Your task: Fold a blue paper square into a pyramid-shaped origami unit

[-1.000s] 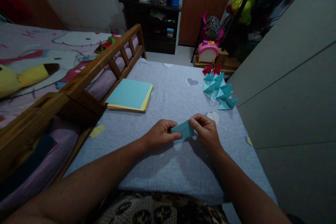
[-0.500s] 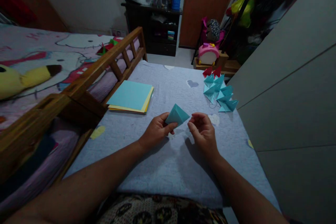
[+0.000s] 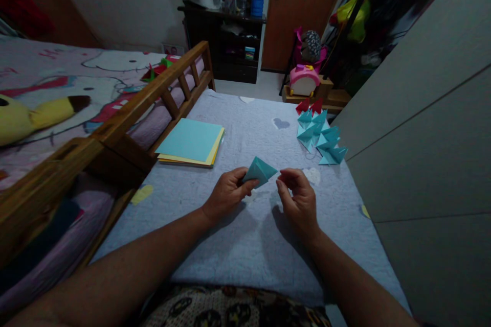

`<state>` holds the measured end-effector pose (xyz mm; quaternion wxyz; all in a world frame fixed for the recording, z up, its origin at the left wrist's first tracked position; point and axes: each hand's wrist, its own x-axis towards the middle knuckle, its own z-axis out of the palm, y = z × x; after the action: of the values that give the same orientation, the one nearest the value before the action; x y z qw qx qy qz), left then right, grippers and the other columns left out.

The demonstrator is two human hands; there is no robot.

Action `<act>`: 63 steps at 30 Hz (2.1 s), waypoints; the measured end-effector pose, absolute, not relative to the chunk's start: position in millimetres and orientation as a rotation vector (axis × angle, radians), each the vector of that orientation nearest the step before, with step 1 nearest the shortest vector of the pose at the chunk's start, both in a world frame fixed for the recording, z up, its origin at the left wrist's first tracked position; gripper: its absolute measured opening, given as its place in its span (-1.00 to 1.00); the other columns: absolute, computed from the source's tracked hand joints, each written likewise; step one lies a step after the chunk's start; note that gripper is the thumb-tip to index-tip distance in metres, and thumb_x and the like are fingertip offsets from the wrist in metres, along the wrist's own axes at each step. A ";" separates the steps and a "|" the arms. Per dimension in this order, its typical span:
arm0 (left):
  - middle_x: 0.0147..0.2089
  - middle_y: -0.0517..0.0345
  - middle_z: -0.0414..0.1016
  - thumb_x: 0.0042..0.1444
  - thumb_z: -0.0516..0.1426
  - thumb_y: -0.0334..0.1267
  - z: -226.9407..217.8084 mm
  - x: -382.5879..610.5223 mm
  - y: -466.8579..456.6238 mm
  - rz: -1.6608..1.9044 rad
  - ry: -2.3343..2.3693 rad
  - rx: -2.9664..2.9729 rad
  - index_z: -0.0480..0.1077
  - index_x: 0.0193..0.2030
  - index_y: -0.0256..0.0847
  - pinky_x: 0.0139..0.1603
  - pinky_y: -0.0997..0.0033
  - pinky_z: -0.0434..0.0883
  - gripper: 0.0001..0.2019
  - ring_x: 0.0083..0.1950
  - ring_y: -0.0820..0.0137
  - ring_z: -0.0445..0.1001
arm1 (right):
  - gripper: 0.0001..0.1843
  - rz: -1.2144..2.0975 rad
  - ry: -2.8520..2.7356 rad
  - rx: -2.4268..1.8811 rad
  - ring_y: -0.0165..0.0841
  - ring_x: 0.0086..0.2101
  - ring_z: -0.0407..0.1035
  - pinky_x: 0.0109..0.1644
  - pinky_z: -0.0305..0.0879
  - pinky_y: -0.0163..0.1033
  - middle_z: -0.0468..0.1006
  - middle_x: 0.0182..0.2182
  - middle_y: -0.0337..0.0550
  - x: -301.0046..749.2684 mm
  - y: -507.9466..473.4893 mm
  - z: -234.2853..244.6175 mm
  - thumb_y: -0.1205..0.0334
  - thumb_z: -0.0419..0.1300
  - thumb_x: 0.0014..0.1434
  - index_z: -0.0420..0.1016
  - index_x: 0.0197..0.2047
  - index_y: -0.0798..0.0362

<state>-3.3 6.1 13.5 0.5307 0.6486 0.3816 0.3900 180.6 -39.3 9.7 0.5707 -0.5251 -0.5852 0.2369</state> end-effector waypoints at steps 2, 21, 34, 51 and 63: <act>-0.47 0.26 0.35 0.19 0.18 -0.14 13.7 -2.8 5.7 0.923 0.907 1.543 0.44 -0.30 -0.25 -0.44 0.49 0.29 -0.80 -0.49 0.48 0.30 | -0.84 0.544 -1.409 -1.219 -0.36 -0.27 0.44 -0.20 0.39 -0.21 0.48 -0.25 -0.21 181.6 -39.1 9.0 0.32 0.18 0.28 0.44 -0.07 -0.05; -0.37 0.18 0.44 0.23 0.19 -0.17 4.8 -3.4 8.5 0.947 0.848 1.657 0.52 -0.17 -0.21 -0.24 0.36 0.35 -0.83 -0.31 0.39 0.37 | -0.69 0.440 -1.567 -1.123 -0.40 -0.27 0.40 -0.24 0.42 -0.26 0.43 -0.19 -0.19 182.9 -40.7 18.7 0.47 0.15 0.25 0.47 -0.02 -0.07; -0.23 0.26 0.42 0.24 0.15 -0.27 7.9 -3.0 2.7 0.990 0.945 1.612 0.03 0.21 -0.10 -0.34 0.49 0.31 -0.52 -0.39 0.49 0.37 | -0.71 0.453 -1.619 -1.084 -0.39 -0.25 0.40 -0.25 0.42 -0.26 0.43 -0.17 -0.18 182.8 -42.2 18.2 0.46 0.15 0.26 0.48 -0.04 -0.08; -0.10 0.15 0.47 0.25 0.12 -0.31 9.1 -5.0 -0.2 0.948 0.805 1.642 0.09 0.17 -0.09 -0.31 0.48 0.32 -0.60 -0.31 0.47 0.40 | -0.76 0.473 -1.595 -1.123 -0.37 -0.24 0.39 -0.26 0.41 -0.26 0.43 -0.20 -0.17 184.3 -40.9 18.5 0.41 0.17 0.25 0.47 -0.06 -0.08; -0.31 0.26 0.31 0.25 0.09 -0.34 1.3 -9.1 2.3 0.925 0.896 1.774 0.29 -0.01 -0.15 -0.34 0.46 0.27 -0.82 -0.38 0.47 0.31 | -0.64 0.537 -1.528 -1.138 -0.35 -0.21 0.37 -0.22 0.43 -0.22 0.38 -0.15 -0.17 185.1 -42.5 14.7 0.41 0.17 0.23 0.40 0.06 -0.13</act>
<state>-9.1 2.3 1.3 0.4571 0.7197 0.3635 0.3754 185.1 -42.5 14.7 0.5487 -0.4807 -0.6453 0.2268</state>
